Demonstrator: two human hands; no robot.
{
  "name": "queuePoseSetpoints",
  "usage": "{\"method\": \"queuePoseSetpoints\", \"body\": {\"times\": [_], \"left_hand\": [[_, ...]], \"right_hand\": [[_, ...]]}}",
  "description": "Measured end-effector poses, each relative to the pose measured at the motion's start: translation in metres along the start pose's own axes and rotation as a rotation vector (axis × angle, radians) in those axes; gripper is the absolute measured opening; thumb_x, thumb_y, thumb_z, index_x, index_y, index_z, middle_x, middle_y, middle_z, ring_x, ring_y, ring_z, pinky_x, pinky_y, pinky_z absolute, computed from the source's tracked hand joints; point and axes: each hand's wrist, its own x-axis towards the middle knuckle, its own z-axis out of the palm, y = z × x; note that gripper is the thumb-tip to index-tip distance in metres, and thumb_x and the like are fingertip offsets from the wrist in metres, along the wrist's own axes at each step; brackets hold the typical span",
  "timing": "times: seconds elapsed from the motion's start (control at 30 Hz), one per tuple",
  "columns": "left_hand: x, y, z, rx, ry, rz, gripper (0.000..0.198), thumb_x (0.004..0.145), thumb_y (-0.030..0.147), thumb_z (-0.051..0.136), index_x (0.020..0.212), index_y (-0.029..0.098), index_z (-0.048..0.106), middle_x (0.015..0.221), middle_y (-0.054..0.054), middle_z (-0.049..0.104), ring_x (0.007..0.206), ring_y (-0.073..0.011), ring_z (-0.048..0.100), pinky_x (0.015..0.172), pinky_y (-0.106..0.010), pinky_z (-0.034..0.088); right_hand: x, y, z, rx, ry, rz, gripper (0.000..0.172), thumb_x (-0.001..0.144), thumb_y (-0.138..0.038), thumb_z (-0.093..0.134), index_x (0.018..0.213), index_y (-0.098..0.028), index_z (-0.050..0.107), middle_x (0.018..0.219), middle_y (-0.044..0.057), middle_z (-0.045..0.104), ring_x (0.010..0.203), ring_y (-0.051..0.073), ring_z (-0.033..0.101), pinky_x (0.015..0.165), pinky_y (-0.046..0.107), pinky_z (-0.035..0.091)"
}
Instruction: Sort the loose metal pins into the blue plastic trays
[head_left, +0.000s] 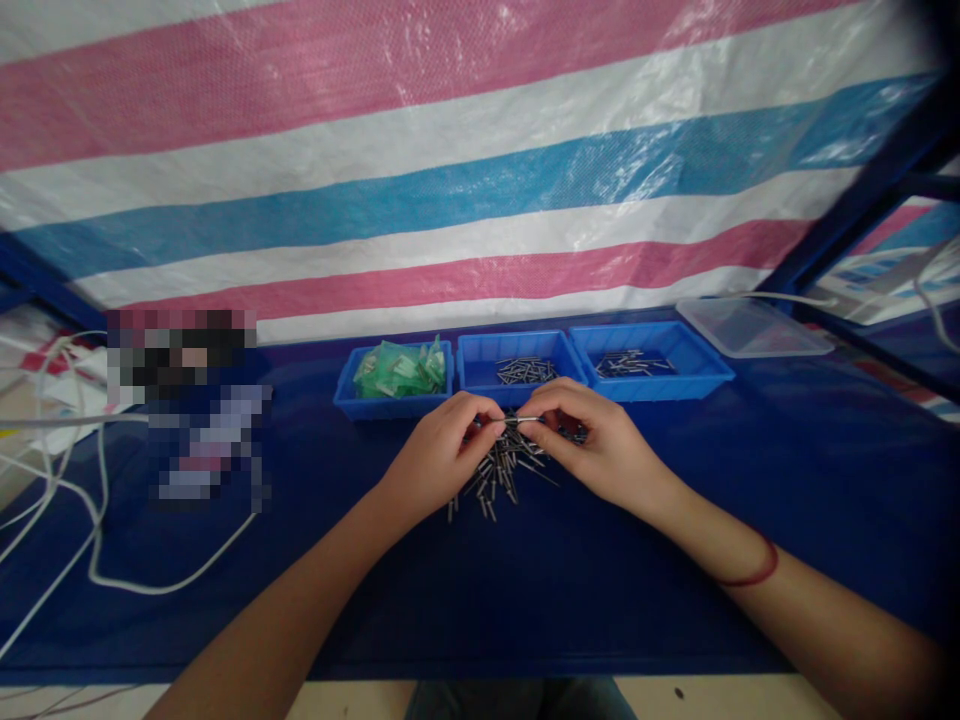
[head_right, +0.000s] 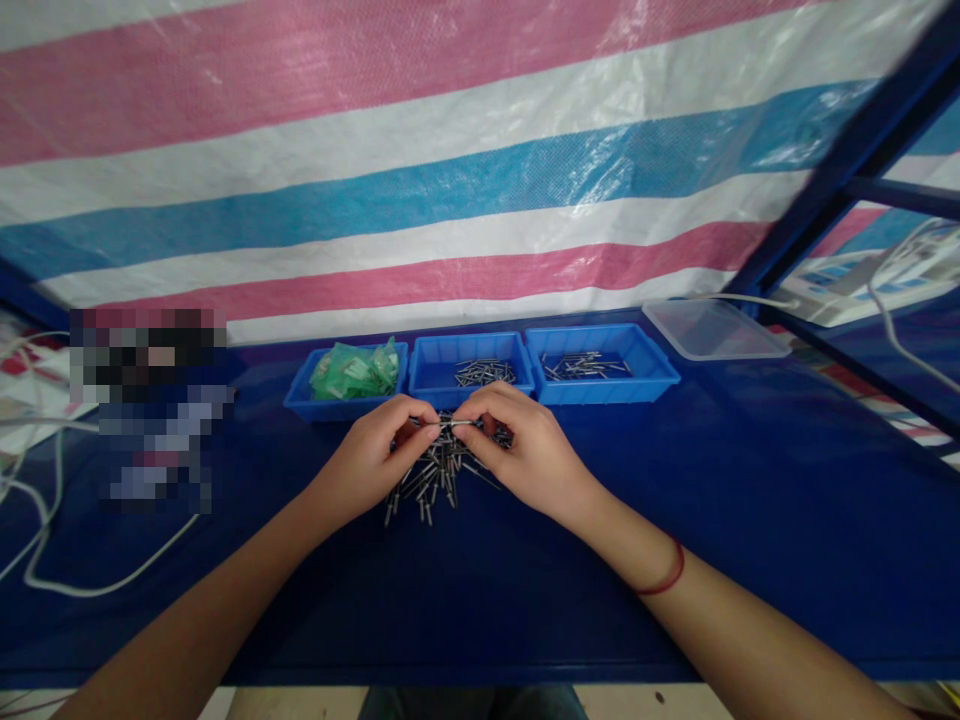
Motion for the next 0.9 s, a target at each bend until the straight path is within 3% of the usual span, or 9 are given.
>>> {"method": "queuePoseSetpoints", "body": {"times": [0.2,0.43,0.67,0.8,0.9], "left_hand": [[0.000,-0.003,0.002,-0.002,-0.023,0.016,0.012,0.093,0.026,0.048,0.094,0.018,0.056,0.092,-0.003,0.062,0.081,-0.0130,0.058,0.075,-0.025,0.044],[-0.002,0.002,0.001,0.061,-0.145,-0.003,0.018,0.093,0.032,0.047,0.098,0.018,0.058,0.089,-0.002,0.061,0.076,-0.0125,0.057,0.070,-0.024,0.042],[-0.004,0.004,-0.009,0.190,-0.210,-0.008,0.022,0.094,0.034,0.045,0.103,0.020,0.059,0.095,-0.002,0.063,0.081,-0.0143,0.059,0.073,-0.026,0.044],[-0.005,0.005,-0.009,0.260,-0.280,-0.015,0.024,0.095,0.035,0.042,0.101,0.020,0.061,0.097,-0.003,0.063,0.085,-0.0160,0.061,0.077,-0.027,0.046],[-0.005,0.005,-0.008,0.308,-0.331,-0.012,0.023,0.094,0.033,0.044,0.099,0.020,0.062,0.098,-0.003,0.062,0.086,-0.0170,0.062,0.078,-0.028,0.047]], "right_hand": [[-0.001,-0.002,0.000,0.020,0.015,-0.014,0.004,0.085,-0.024,0.061,0.087,-0.021,0.063,0.085,0.004,0.062,0.068,0.013,0.052,0.061,0.028,0.043],[0.002,0.000,-0.007,0.018,0.009,0.037,0.011,0.086,-0.030,0.059,0.079,-0.021,0.062,0.078,0.003,0.061,0.065,0.014,0.053,0.057,0.028,0.042],[0.010,0.042,-0.062,-0.234,0.531,0.276,0.020,0.082,-0.040,0.061,0.086,-0.021,0.068,0.080,0.005,0.068,0.064,0.018,0.057,0.059,0.033,0.045],[0.010,0.064,-0.079,-0.588,0.392,0.285,0.027,0.081,-0.039,0.060,0.095,-0.019,0.071,0.081,0.008,0.068,0.065,0.020,0.056,0.063,0.036,0.044],[0.010,0.065,-0.077,-0.691,0.315,0.279,0.027,0.083,-0.038,0.057,0.098,-0.020,0.070,0.081,0.008,0.069,0.069,0.023,0.059,0.065,0.037,0.044]]}}
